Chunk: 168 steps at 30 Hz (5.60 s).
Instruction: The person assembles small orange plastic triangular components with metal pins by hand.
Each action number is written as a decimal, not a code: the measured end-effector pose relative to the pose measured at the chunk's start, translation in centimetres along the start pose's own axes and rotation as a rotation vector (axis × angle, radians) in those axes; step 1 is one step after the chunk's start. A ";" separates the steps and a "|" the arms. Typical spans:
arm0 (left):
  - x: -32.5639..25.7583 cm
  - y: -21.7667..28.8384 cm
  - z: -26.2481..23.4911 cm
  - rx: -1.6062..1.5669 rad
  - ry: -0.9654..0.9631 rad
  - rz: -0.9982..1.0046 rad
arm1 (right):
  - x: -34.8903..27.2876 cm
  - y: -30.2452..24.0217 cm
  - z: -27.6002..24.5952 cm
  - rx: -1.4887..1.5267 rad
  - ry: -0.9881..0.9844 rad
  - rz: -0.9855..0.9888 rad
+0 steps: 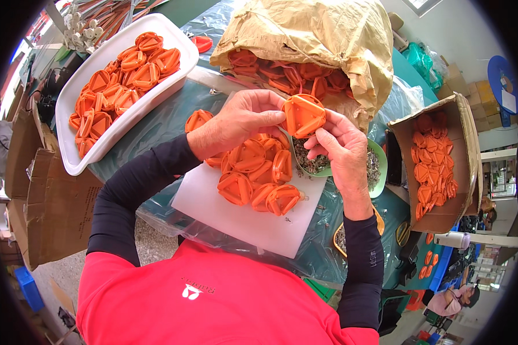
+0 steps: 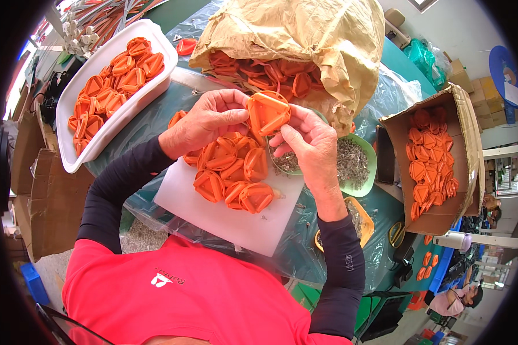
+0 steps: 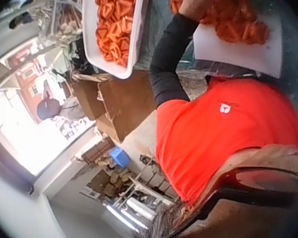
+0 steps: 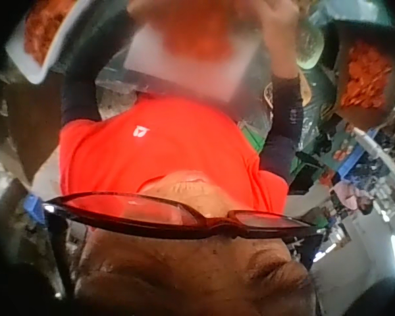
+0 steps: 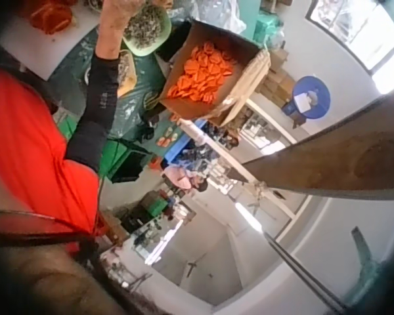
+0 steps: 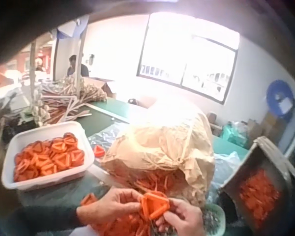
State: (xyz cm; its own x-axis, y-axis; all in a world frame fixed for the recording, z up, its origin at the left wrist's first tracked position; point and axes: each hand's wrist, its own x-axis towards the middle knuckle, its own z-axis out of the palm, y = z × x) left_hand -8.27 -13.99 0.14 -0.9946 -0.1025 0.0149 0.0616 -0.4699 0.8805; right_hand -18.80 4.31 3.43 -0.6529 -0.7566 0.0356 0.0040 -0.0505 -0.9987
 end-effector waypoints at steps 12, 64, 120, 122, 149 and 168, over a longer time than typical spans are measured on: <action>0.2 -0.4 -0.9 0.007 0.013 -0.019 | 0.4 0.3 0.1 -0.011 -0.021 0.037; 0.4 1.0 -1.9 0.064 0.038 -0.083 | 0.9 -0.6 0.2 0.088 -0.076 0.118; 3.4 0.5 -6.0 1.983 0.319 0.602 | 10.0 6.5 -3.4 -1.524 0.215 -0.326; 5.1 0.8 -4.2 1.918 0.314 0.532 | 11.5 6.7 -3.8 -1.648 0.244 -0.274; 10.0 -3.0 -7.2 1.927 0.153 0.479 | 0.3 0.0 -5.0 0.260 0.067 0.162; -1.5 4.1 -3.5 0.746 0.133 0.074 | -1.4 0.1 -4.7 0.444 0.029 0.209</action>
State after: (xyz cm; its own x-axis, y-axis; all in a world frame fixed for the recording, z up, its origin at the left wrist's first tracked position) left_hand -6.26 -18.79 2.05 -0.9687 -0.2378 0.0704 0.0078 0.2546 0.9670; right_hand -21.45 8.40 3.10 -0.6242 -0.7622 -0.1712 0.4554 -0.1769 -0.8725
